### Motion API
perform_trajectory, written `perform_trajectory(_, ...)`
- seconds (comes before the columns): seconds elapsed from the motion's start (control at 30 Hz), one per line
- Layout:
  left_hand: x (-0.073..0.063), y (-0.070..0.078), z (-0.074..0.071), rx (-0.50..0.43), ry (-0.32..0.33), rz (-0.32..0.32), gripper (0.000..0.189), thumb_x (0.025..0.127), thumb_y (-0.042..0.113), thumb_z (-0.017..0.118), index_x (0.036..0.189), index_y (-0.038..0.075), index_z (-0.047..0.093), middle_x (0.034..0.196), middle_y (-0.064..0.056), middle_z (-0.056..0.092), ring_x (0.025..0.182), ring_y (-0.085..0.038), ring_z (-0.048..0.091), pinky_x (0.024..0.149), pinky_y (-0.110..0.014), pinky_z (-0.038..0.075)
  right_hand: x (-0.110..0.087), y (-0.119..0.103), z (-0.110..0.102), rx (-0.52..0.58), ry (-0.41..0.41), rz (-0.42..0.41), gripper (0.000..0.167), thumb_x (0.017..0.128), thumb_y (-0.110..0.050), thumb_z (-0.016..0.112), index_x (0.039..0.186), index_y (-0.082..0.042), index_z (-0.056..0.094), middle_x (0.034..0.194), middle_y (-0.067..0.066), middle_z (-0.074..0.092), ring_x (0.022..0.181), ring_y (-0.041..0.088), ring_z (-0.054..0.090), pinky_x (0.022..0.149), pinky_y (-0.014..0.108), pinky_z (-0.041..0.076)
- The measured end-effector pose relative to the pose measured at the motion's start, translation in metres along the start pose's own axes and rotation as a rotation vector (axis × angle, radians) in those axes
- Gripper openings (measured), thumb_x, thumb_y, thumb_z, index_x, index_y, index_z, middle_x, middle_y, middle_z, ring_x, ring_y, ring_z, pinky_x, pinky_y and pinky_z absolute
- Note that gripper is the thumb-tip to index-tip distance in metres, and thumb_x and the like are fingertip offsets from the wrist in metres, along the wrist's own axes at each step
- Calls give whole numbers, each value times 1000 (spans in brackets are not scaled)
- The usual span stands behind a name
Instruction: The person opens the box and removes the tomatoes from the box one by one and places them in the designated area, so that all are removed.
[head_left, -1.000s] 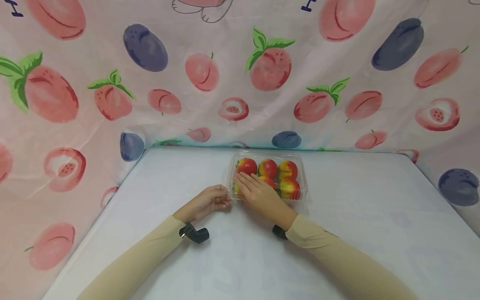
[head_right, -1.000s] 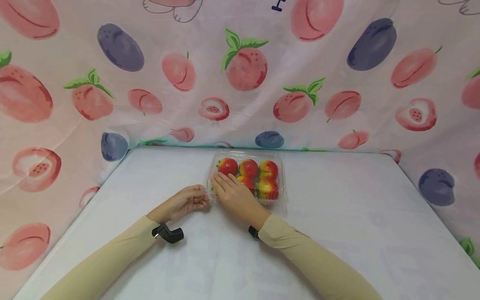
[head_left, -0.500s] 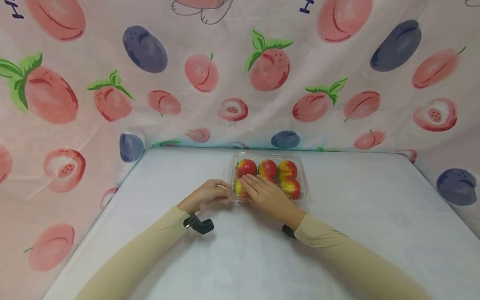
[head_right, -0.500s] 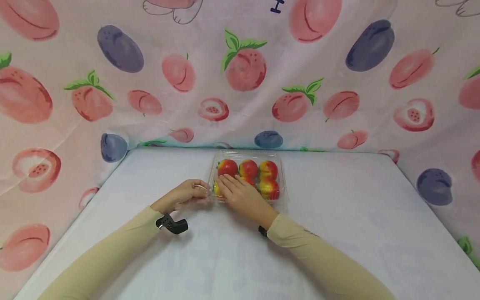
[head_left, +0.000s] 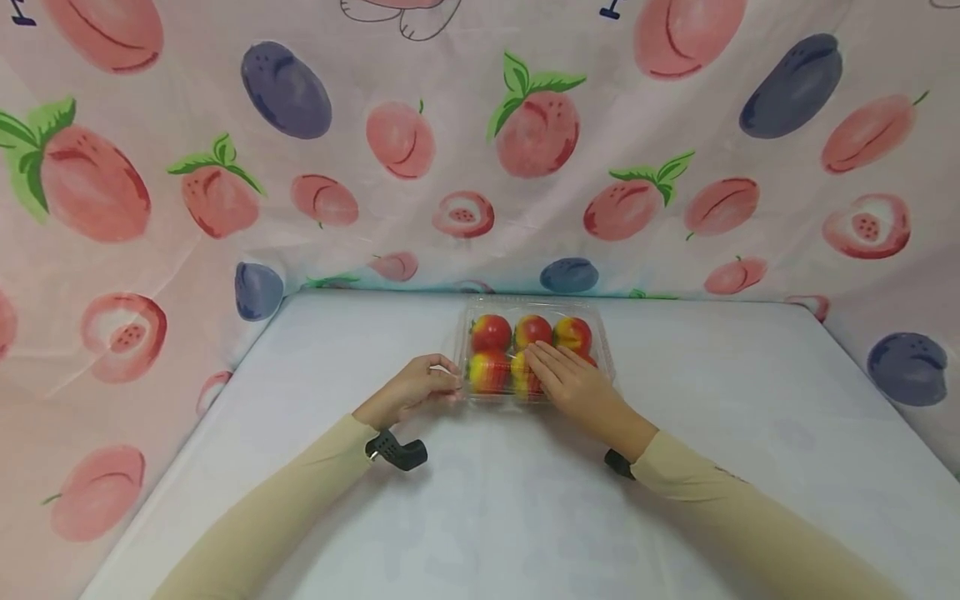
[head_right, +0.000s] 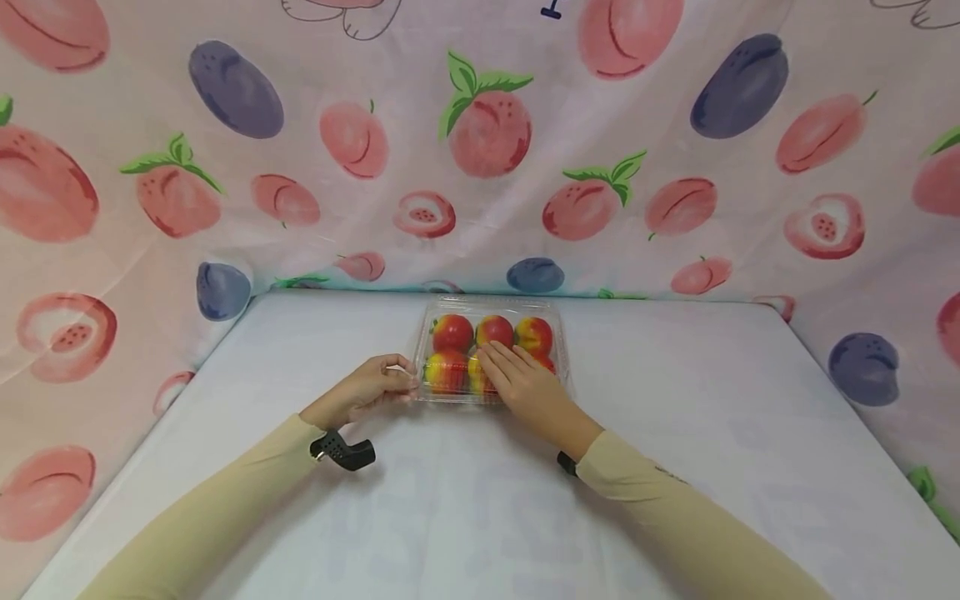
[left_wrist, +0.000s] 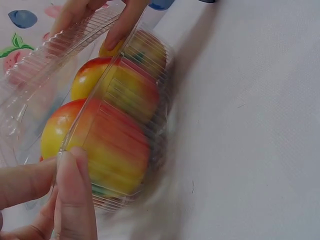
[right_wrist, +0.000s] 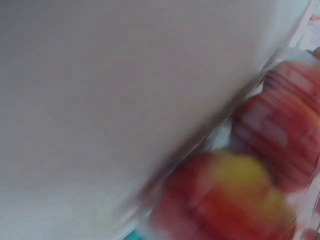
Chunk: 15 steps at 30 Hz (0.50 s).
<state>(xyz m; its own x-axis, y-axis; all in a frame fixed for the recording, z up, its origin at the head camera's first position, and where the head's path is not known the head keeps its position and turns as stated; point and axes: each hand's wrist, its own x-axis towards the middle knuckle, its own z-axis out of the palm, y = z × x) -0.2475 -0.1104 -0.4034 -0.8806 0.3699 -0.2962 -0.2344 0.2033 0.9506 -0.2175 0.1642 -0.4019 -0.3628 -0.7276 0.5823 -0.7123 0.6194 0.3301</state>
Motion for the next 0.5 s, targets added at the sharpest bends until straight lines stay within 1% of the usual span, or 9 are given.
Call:
perform_trajectory(0.13,-2,-1,1,-25,9,7,17,91,2,56,105,-4,49,69,2,65,65,-6,63,65,-20,55,-12,10,-4,-2,-10,21,64,68,-5,81,124,9,54,122,22,62,114,31,60,94,43,51)
perform_trajectory(0.23,-3,-2,1,-30,21,-3,18,91,2,57,106,-4,49,69,3,65,65,-6,63,65,-19,54,-18,16,-7,7,-1,38,64,66,-3,80,123,10,54,122,23,62,114,32,60,93,44,51)
perform_trajectory(0.37,-5,-3,0,-12,36,-21,20,91,4,58,107,-3,50,70,2,66,66,-7,64,66,-20,55,-25,20,-10,25,3,62,64,67,-5,81,123,10,54,121,23,62,113,33,60,92,45,51)
perform_trajectory(0.5,-6,-2,0,-5,38,-24,20,91,5,58,107,-3,49,69,3,66,65,-7,65,67,-21,56,-31,22,-13,18,-23,81,67,67,-9,82,124,9,54,122,22,62,113,32,60,92,46,51)
